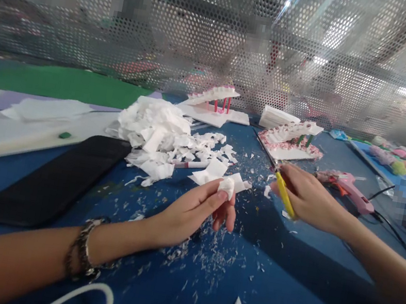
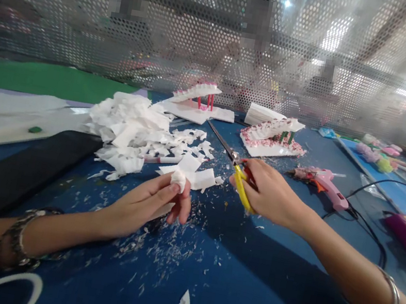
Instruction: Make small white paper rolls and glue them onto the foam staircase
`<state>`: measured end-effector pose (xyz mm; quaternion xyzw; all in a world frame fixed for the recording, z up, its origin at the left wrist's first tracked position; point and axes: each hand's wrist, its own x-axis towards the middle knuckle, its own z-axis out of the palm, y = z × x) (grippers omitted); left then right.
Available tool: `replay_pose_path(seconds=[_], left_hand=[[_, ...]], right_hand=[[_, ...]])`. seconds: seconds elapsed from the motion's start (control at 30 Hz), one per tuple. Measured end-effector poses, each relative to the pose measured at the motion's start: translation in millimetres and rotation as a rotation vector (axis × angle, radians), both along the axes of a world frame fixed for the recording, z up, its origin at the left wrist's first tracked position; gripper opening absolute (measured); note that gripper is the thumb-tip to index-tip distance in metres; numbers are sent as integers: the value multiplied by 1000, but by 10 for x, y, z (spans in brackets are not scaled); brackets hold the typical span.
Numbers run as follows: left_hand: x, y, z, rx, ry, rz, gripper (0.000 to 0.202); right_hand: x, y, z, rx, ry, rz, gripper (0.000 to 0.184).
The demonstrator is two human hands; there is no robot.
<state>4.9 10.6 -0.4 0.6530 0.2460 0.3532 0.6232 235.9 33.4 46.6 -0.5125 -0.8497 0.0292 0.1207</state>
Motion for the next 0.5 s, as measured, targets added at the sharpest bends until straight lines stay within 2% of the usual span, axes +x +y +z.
replay_pose_path(seconds=[0.07, 0.23, 0.37, 0.5], left_hand=[[4, 6, -3, -6, -1, 17, 23], [4, -6, -8, 16, 13, 47, 23], [5, -26, 16, 27, 7, 41, 24], [14, -34, 30, -21, 6, 79, 25]], right_hand=[[41, -109, -47, -22, 18, 34, 30], [25, -238, -153, -80, -32, 78, 65], [-26, -246, -191, -145, -88, 107, 68], [-28, -254, -187, -130, -68, 139, 66]])
